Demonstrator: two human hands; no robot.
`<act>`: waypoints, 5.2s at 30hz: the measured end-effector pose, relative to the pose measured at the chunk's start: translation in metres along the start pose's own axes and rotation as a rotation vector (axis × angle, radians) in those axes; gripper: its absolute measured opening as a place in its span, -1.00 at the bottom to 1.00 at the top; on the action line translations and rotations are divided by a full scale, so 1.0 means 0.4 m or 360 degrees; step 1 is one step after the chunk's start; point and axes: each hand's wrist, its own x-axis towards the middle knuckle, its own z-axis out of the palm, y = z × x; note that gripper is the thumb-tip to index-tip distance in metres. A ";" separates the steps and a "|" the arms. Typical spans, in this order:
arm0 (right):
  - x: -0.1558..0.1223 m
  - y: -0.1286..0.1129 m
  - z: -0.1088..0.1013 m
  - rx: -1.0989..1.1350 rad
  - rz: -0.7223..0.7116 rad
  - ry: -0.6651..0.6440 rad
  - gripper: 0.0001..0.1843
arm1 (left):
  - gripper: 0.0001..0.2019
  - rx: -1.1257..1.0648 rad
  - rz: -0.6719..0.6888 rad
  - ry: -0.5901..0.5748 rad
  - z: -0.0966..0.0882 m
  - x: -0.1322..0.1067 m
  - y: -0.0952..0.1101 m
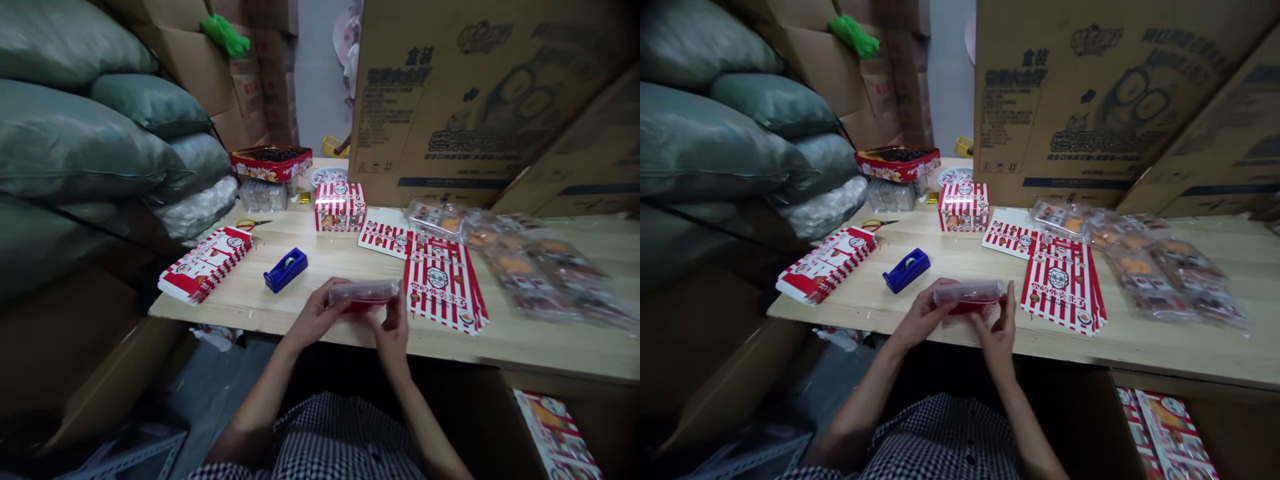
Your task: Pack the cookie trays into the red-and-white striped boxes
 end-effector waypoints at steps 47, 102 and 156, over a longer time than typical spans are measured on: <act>0.128 -0.110 -0.063 0.1433 0.0691 -0.0338 -0.85 | -0.68 -0.0784 -0.0270 0.0320 -0.012 0.081 -0.008; 0.040 0.084 -0.094 0.0647 0.0822 -0.1173 -0.67 | -0.71 -0.0109 -0.0613 -0.0762 -0.126 0.011 -0.174; -0.052 0.008 -0.145 0.0398 0.0282 -0.1195 -0.58 | -0.79 0.0229 -0.0212 -0.0576 -0.025 -0.067 -0.056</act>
